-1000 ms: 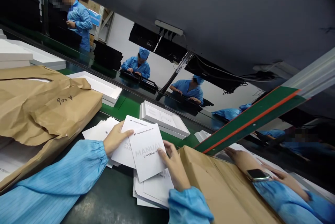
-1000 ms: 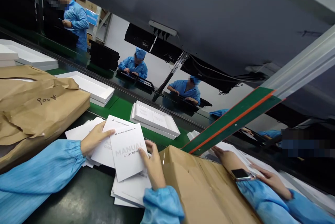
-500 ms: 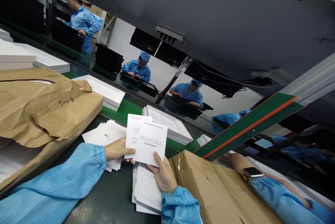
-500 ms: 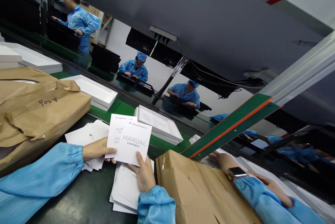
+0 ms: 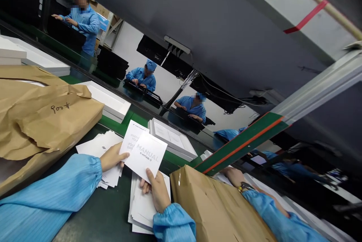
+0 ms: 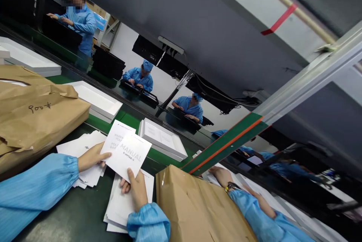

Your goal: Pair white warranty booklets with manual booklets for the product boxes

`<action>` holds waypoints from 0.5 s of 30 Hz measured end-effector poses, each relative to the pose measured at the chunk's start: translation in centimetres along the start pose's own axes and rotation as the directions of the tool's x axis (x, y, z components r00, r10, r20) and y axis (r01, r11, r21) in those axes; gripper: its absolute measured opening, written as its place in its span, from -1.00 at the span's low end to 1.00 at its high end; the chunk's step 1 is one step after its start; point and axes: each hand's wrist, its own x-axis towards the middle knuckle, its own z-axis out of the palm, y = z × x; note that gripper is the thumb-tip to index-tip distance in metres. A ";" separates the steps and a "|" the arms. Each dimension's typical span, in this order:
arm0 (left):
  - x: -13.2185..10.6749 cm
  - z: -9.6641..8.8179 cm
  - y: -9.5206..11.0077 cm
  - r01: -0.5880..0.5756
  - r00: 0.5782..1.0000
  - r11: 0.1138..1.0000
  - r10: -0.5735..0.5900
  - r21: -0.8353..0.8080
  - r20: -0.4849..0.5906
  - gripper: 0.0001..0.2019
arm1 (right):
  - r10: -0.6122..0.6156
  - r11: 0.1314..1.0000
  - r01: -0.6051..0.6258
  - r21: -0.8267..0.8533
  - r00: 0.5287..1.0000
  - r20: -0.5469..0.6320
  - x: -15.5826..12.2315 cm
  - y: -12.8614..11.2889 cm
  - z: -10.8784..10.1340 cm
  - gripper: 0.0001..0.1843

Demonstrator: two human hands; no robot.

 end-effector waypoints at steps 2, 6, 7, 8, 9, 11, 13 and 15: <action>0.0 0.1 -0.1 0.004 0.999 0.999 -0.002 -0.035 0.045 -0.66 | 0.001 1.000 -0.001 -0.026 1.000 -0.007 0.1 0.2 0.0 -0.53; 0.0 0.2 0.0 0.007 0.996 0.998 -0.002 -0.064 0.089 -0.67 | -0.002 0.998 0.001 -0.058 1.000 -0.023 0.0 0.1 0.1 -0.50; 0.0 0.2 0.1 0.010 0.996 0.998 -0.004 -0.064 0.085 -0.67 | -0.001 0.998 0.000 -0.060 1.000 -0.025 0.0 0.1 0.1 -0.49; 0.0 0.2 0.1 0.014 0.997 0.998 -0.009 -0.063 0.078 -0.66 | 0.001 0.998 -0.003 -0.062 1.000 -0.027 0.0 0.0 0.1 -0.49; 0.0 0.3 0.1 0.018 0.997 0.998 -0.013 -0.062 0.071 -0.66 | 0.005 0.998 -0.007 -0.064 1.000 -0.029 0.0 0.0 0.2 -0.49; 0.0 0.3 -0.1 0.022 0.998 0.998 -0.019 -0.062 0.059 -0.64 | 0.011 0.998 -0.013 -0.068 0.999 -0.034 -0.1 -0.1 0.2 -0.48; 0.0 0.4 -0.2 0.025 0.999 0.998 -0.022 -0.056 0.046 -0.63 | 0.011 0.997 -0.014 -0.074 0.999 -0.037 0.0 -0.1 0.2 -0.48; 0.0 0.4 -0.4 0.027 0.999 0.999 -0.026 -0.047 0.035 -0.63 | 0.010 0.997 -0.013 -0.076 0.999 -0.036 0.0 -0.1 0.2 -0.49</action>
